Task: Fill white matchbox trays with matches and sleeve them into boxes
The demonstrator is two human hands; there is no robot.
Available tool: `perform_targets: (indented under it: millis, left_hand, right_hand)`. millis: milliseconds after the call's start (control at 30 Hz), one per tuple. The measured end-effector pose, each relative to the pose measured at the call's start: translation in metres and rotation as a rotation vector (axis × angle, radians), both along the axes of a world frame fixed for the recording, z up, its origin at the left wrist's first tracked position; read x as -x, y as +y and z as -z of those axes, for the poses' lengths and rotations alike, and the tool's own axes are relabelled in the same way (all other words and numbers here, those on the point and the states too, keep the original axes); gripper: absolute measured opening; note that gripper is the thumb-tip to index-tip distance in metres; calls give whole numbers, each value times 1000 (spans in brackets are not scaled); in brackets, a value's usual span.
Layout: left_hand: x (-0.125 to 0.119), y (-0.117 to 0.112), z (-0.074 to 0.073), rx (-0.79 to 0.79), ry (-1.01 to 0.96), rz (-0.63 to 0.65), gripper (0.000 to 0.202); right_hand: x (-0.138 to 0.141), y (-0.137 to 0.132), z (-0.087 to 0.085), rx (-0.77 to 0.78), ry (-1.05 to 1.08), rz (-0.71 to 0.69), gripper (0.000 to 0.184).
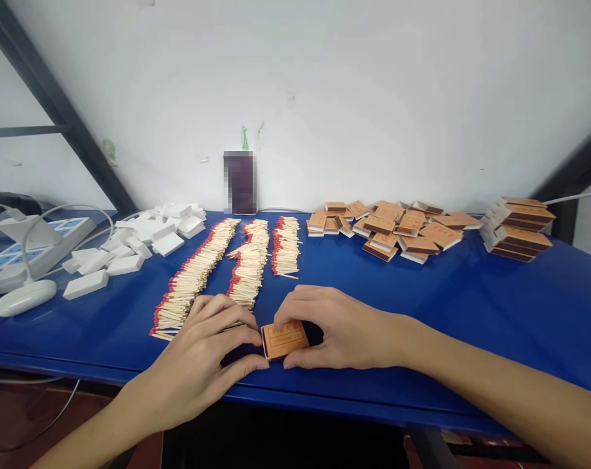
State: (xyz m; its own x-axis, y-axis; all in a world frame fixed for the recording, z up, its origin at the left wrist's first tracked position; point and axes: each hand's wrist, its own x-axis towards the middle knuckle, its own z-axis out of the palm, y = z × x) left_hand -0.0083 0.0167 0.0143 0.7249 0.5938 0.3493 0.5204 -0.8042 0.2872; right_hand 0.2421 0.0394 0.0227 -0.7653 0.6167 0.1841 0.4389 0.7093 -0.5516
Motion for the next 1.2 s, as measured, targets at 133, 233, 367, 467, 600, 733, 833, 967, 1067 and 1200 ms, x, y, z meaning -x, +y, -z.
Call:
perform_targets:
  millis: [133, 233, 367, 467, 600, 733, 833, 967, 1067, 1200]
  left_hand:
    - [0, 0, 0, 23, 10, 7, 12]
    - [1, 1, 0, 41, 23, 5, 12]
    - [0, 1, 0, 49, 35, 6, 11]
    - [0, 1, 0, 40, 32, 9, 11]
    - [1, 0, 0, 2, 15, 17, 11]
    - [1, 0, 2, -75, -21, 4, 13]
    - [0, 0, 4, -101, -24, -3, 14]
    - [-1, 0, 4, -125, 1, -19, 8]
    - [-2, 0, 4, -140, 1, -20, 8]
    - [-2, 0, 3, -140, -7, -10, 8]
  right_hand:
    - [1, -2, 1, -29, 6, -23, 26]
    - [1, -2, 3, -63, 10, -34, 26]
    - [1, -2, 5, -116, 13, -45, 25]
    - [1, -3, 6, -148, 24, -46, 25]
    - [1, -5, 2, -178, 43, -45, 22]
    - [2, -5, -3, -229, 41, -35, 19]
    - [1, -4, -2, -234, 28, -18, 19]
    - [0, 0, 2, -188, 33, 64, 29]
    - [-1, 2, 4, -160, 43, 154, 33]
    - [-1, 4, 5, -147, 20, 188, 29]
